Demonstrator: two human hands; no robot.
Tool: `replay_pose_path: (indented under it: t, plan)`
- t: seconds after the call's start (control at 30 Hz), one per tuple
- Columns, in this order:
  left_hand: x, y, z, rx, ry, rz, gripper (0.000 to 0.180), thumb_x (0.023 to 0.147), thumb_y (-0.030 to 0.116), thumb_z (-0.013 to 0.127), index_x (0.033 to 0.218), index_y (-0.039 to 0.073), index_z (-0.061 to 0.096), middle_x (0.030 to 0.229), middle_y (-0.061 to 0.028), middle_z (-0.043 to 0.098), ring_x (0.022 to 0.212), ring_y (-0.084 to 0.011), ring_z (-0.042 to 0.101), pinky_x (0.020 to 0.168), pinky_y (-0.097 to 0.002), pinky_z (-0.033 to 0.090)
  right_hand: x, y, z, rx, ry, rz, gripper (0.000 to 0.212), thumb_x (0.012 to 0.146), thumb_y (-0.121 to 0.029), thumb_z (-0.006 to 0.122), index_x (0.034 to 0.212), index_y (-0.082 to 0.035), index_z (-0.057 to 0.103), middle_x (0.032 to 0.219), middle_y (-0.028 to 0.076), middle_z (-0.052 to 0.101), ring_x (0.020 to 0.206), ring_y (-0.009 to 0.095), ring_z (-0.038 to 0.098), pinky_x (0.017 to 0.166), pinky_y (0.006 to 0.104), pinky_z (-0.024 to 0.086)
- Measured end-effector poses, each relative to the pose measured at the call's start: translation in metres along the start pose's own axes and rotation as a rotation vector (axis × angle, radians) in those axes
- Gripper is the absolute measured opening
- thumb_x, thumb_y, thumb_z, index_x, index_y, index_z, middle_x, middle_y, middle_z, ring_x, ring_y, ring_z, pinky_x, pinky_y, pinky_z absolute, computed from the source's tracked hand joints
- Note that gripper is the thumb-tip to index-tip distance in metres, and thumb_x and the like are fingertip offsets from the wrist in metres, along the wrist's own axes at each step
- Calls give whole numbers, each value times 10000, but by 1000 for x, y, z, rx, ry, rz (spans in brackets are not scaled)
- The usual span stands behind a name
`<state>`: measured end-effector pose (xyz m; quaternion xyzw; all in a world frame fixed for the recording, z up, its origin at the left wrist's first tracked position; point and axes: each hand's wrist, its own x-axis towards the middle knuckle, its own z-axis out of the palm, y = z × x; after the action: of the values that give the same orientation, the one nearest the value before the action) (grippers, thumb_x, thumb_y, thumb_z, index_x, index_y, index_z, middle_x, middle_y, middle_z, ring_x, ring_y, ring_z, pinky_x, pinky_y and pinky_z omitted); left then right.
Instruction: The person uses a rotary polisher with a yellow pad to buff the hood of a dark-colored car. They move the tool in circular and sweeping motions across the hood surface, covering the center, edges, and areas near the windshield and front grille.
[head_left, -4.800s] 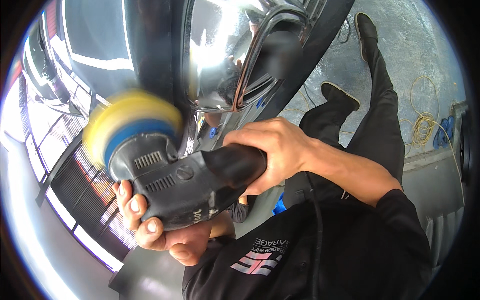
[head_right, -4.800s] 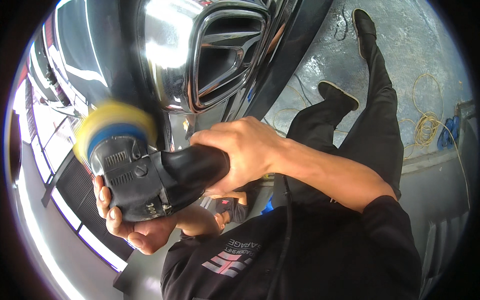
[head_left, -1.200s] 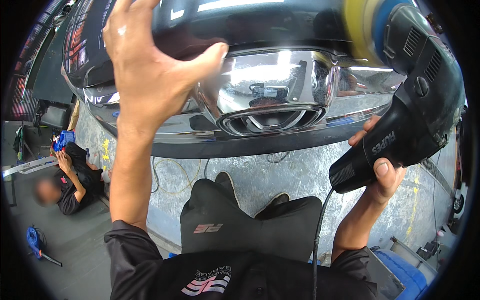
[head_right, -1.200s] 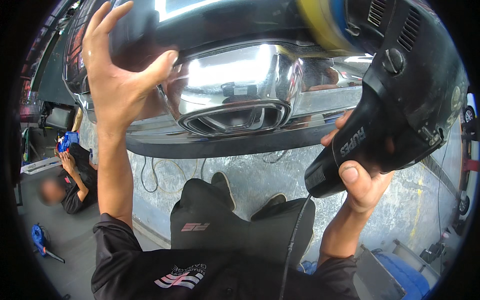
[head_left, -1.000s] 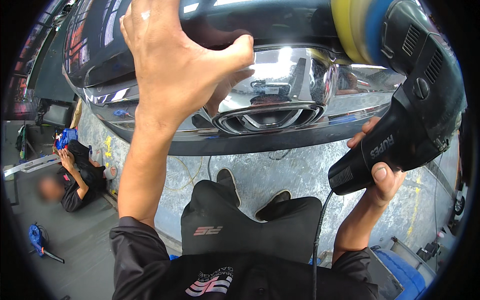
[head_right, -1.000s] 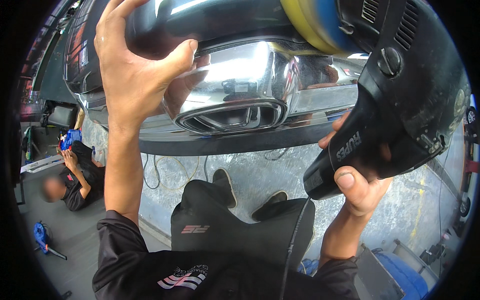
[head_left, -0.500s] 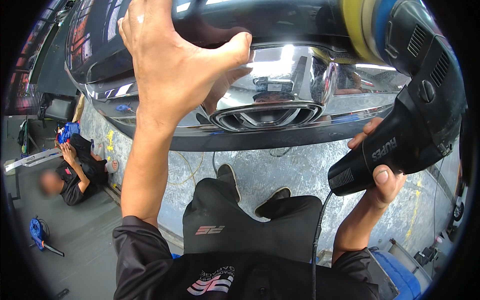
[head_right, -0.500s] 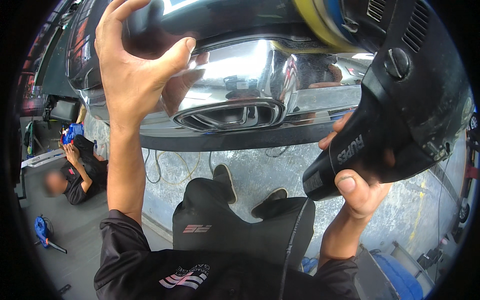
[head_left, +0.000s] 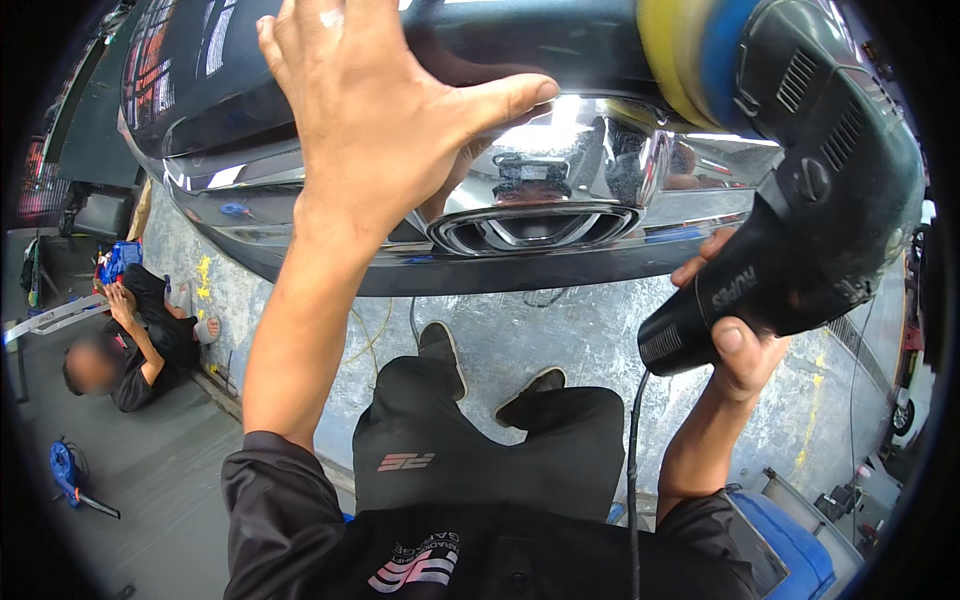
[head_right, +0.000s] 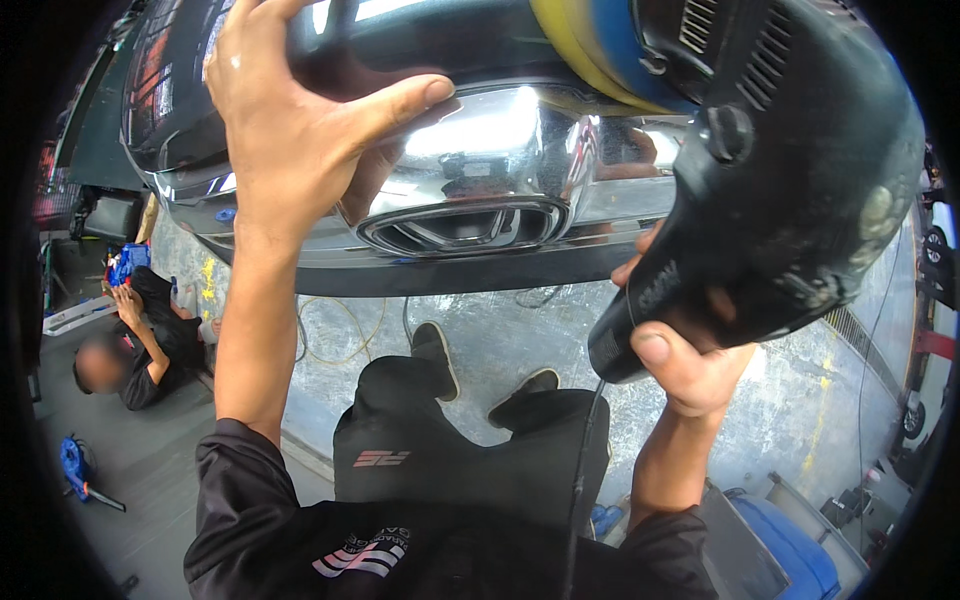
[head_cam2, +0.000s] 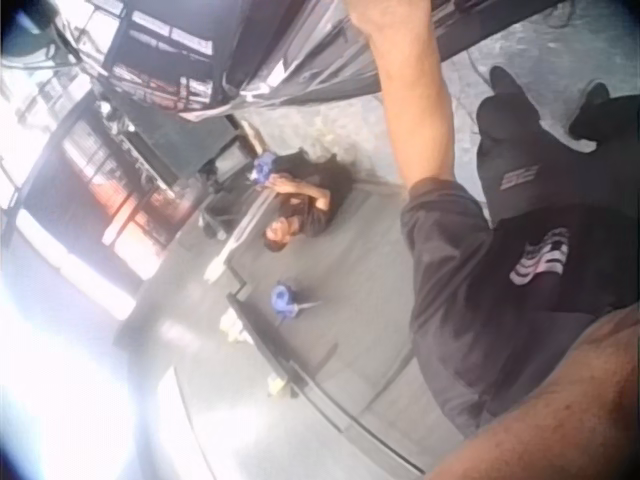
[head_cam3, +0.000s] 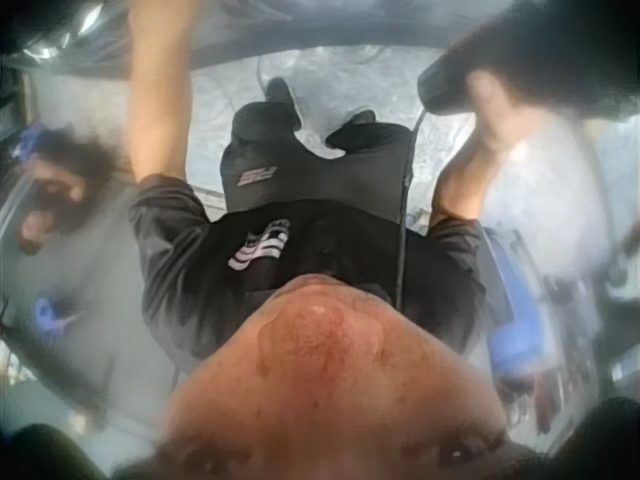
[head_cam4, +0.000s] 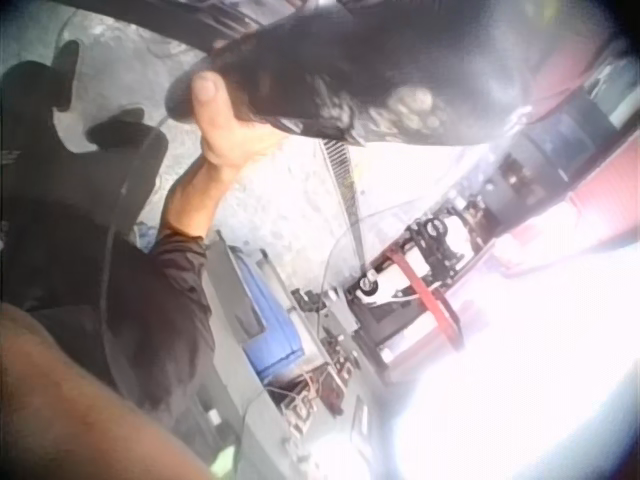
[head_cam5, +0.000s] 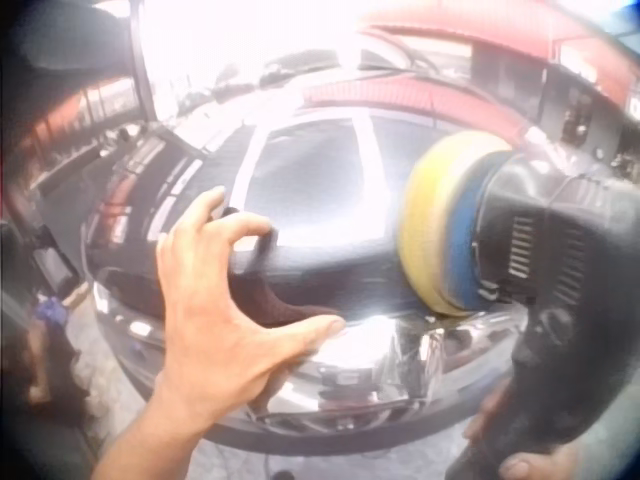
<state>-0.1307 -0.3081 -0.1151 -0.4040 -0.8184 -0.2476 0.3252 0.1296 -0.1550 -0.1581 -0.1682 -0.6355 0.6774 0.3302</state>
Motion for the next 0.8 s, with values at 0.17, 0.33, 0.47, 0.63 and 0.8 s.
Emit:
replay_pose_path:
  t: [0.17,0.33,0.47,0.63,0.8]
  plan:
    - [-28,14,-21,-623,14,-148,820,704,362,908,1345,35,513,1437,-197,459,1307,-326,463,1093,-475,388,8,-18,-8,-254,-21,99,820,666,-306,864,1317,57,524,1112,159,619,1022,287,650,902,424,531]
    - [-57,127,-41,-1514,-366,-534,859,816,431,819,1407,-50,422,1330,-209,538,1219,-340,550,1044,-443,452,23,-35,-26,-315,-100,116,745,642,-173,918,1264,57,580,1128,135,671,1012,231,657,891,386,546]
    - [-33,160,-28,-1820,-292,-702,862,862,446,774,1417,-71,367,1279,-236,556,1203,-352,559,1042,-429,443,25,-45,-21,-351,-123,125,758,636,-220,924,1252,56,580,1136,137,664,1017,236,653,886,390,543]
    - [-50,159,-73,-1683,-343,-838,886,832,497,770,1348,-103,373,1188,-268,557,1117,-371,592,986,-436,465,0,-57,-23,-334,-192,243,777,629,-280,931,1237,54,581,1146,139,656,1022,241,648,880,395,539]
    - [-112,153,-125,-1748,-280,-998,997,722,386,893,1449,-20,345,1378,-160,494,1343,-294,441,1175,-420,286,-65,-80,-5,-362,-322,517,801,622,-339,939,1222,52,581,1156,142,648,1028,246,643,874,400,536]
